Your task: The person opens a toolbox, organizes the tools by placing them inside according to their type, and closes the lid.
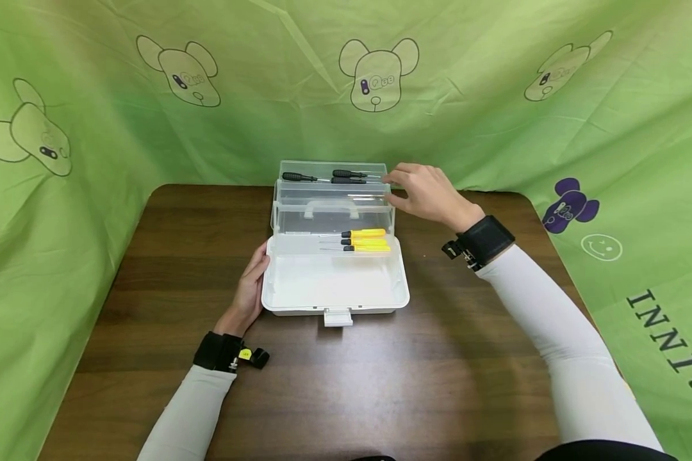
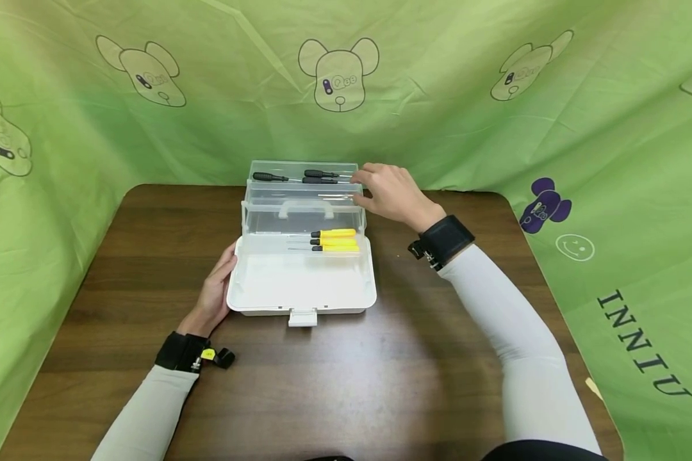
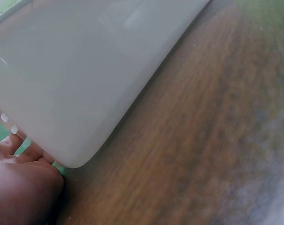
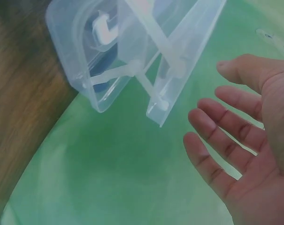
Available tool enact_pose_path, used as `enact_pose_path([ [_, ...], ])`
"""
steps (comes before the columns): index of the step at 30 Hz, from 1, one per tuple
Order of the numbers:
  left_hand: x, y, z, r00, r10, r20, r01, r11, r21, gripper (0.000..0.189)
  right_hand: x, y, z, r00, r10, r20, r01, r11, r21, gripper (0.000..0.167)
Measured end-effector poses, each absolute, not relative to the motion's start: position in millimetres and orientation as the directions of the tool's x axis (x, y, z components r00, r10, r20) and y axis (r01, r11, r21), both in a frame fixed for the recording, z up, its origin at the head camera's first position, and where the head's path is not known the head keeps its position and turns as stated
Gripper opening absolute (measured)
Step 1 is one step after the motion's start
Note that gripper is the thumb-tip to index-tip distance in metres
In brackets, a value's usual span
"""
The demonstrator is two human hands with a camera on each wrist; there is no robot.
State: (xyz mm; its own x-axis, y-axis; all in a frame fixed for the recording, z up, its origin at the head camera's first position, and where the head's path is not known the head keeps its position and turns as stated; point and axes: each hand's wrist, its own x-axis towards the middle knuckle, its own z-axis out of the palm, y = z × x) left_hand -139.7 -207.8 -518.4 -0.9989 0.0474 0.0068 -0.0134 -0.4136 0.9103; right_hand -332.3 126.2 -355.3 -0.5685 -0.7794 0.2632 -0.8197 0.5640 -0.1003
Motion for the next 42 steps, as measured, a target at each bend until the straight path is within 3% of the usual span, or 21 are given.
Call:
enact_pose_path([
  [15, -140, -209, -518, -0.999, 0.051, 0.008, -0.014, -0.416, 0.909, 0.056, -313, 160, -363, -0.547, -0.764, 0.343, -0.813, 0.582, -0.001, 0.038],
  [24, -139, -209, -519, -0.998, 0.055, 0.009, -0.015, -0.422, 0.907, 0.056, -299, 184, -371, -0.571, -0.735, 0.366, -0.782, 0.623, 0.032, 0.041],
  [29, -139, -208, -518, -0.999, 0.049, 0.012, -0.010, -0.424, 0.906, 0.056, -291, 200, -374, -0.615, -0.700, 0.363, -0.738, 0.673, 0.045, 0.045],
  [42, -139, -209, -518, -0.999, 0.052, 0.002, -0.019, -0.418, 0.908, 0.055, -267, 246, -376, -0.802, -0.521, 0.292, -0.552, 0.834, -0.027, 0.052],
])
